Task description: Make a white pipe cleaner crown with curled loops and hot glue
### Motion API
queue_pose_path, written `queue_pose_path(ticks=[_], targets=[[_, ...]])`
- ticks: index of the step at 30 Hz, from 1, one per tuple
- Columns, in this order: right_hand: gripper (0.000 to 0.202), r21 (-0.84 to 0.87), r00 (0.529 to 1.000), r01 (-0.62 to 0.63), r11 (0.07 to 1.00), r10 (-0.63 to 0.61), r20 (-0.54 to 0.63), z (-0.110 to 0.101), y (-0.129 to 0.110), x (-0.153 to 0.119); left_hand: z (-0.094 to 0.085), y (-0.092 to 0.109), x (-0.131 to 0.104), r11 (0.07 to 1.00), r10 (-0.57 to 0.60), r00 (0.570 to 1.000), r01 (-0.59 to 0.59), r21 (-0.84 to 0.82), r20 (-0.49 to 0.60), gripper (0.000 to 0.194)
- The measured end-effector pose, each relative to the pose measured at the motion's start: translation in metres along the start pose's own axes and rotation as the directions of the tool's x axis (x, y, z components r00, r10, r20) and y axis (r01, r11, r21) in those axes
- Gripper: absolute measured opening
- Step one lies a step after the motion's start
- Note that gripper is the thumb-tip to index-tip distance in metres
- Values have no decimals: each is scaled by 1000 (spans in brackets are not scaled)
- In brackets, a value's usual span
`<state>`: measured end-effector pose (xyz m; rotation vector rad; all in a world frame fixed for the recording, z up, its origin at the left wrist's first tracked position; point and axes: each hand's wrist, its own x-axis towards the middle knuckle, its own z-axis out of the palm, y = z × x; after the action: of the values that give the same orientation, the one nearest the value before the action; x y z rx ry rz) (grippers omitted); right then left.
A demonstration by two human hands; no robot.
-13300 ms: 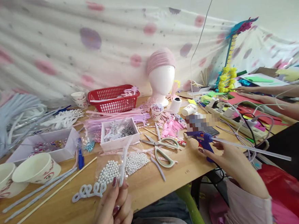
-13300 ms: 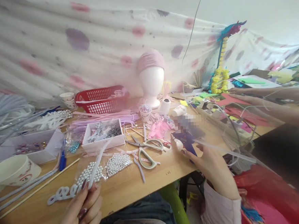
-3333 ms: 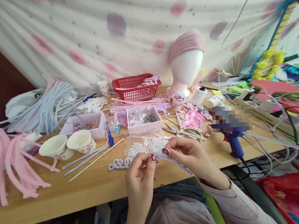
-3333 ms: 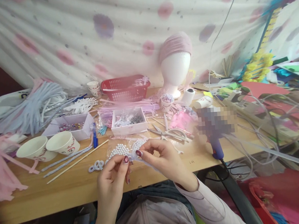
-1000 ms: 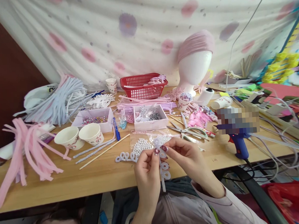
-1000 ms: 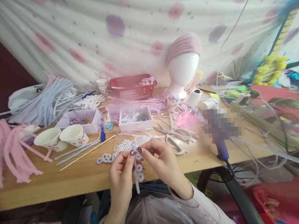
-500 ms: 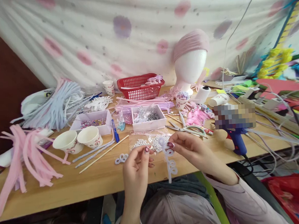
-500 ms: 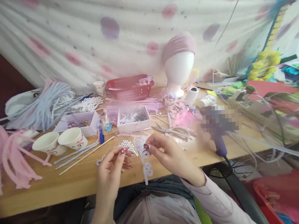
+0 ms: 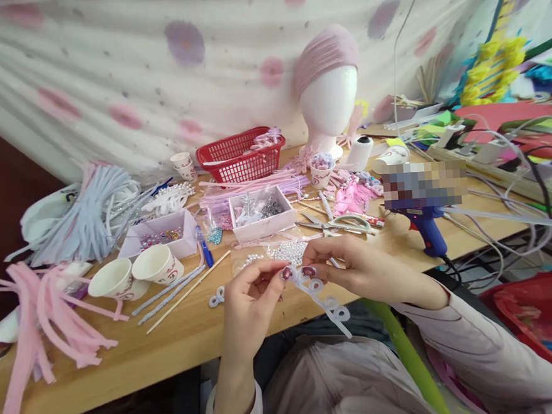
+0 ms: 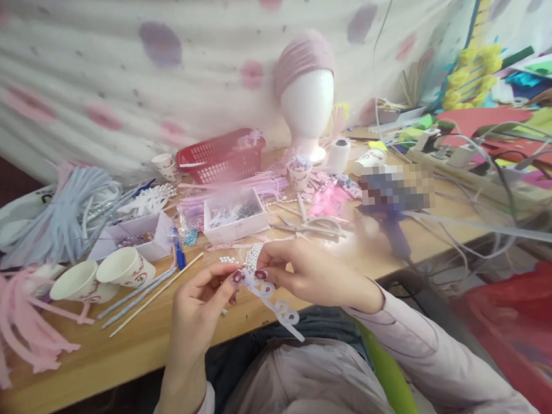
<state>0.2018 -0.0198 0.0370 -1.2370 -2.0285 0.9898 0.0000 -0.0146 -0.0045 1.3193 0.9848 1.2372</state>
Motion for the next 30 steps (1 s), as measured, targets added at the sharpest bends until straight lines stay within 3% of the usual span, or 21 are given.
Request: queue_pose_path(ticks=[8, 13, 21, 30], targets=[[13, -8, 996, 4, 1000, -5, -91, 2, -2, 0, 16, -16, -5, 985, -61, 968, 19, -172, -242, 9], [12, 5, 993, 14, 1000, -14, -114, 5, -3, -1, 23, -17, -8, 975, -75, 942, 0, -224, -326, 11], [13, 9, 992, 2, 1000, -1, -126, 8, -1, -1, 28, -15, -9, 971, -98, 925, 7, -241, -366, 13], [13, 66, 991, 38, 997, -29, -128, 6, 6, 2, 18, -13, -14, 952, -173, 936, 79, -296, -307, 27]])
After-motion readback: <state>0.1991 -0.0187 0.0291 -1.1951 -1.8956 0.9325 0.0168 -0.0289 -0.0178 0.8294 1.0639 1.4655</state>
